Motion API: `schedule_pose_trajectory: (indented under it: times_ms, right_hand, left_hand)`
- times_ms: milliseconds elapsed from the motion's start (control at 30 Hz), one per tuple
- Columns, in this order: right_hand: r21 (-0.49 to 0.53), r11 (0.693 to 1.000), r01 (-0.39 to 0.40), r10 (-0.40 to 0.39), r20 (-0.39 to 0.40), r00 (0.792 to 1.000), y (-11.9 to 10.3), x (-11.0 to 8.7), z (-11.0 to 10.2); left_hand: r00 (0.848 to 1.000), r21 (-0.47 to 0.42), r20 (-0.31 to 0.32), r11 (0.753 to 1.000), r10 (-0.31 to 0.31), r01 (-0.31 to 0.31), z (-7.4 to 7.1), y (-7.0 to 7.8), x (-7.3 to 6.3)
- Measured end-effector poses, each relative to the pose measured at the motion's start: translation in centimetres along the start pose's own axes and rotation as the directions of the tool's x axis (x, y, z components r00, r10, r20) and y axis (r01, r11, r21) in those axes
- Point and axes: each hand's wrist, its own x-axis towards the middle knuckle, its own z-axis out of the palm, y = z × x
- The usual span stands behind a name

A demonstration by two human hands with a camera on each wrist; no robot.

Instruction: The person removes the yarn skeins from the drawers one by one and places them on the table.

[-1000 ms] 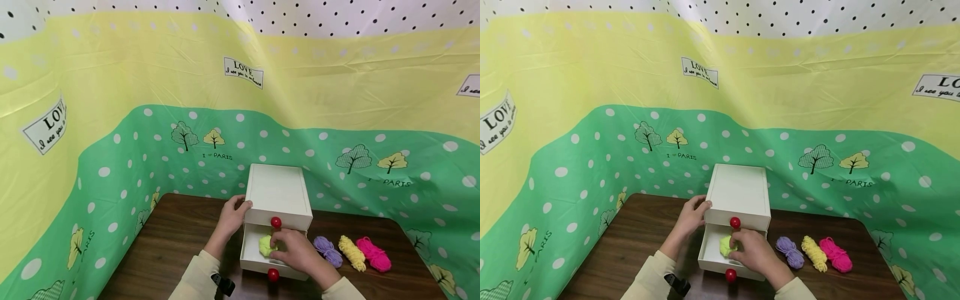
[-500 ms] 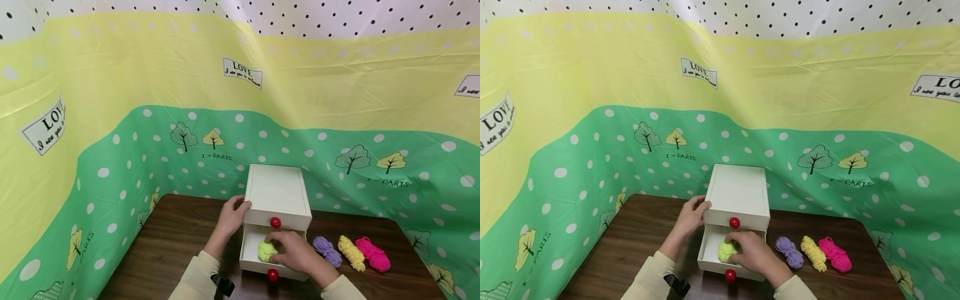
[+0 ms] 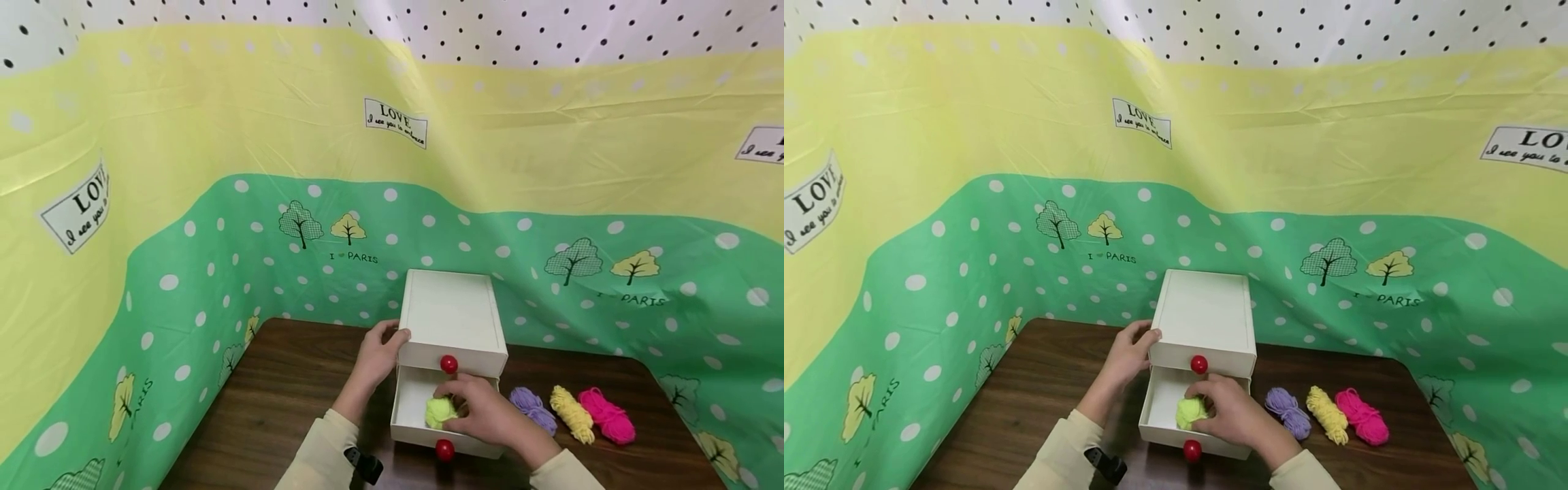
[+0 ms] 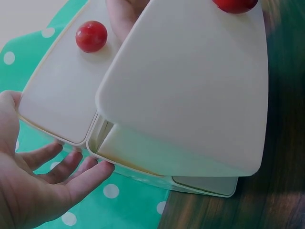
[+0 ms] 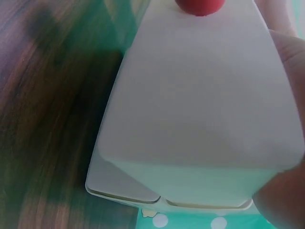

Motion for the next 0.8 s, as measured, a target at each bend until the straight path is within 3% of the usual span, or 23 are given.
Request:
schedule_pose_trajectory:
  times_ms: [367,800]
  right_hand:
    - [0.081,0.997,0.007,-0.001,-0.079,0.997,-0.6,-1.5,-0.9]
    - [0.040,0.999,-0.037,0.045,-0.239,0.970,-0.8,-4.2,-3.4]
  left_hand:
    - [1.000,0.000,-0.003,1.000,-0.010,0.010,0.0,0.0,-0.2]
    - [1.000,0.003,0.000,1.000,-0.008,0.008,0.1,0.2,-0.3]
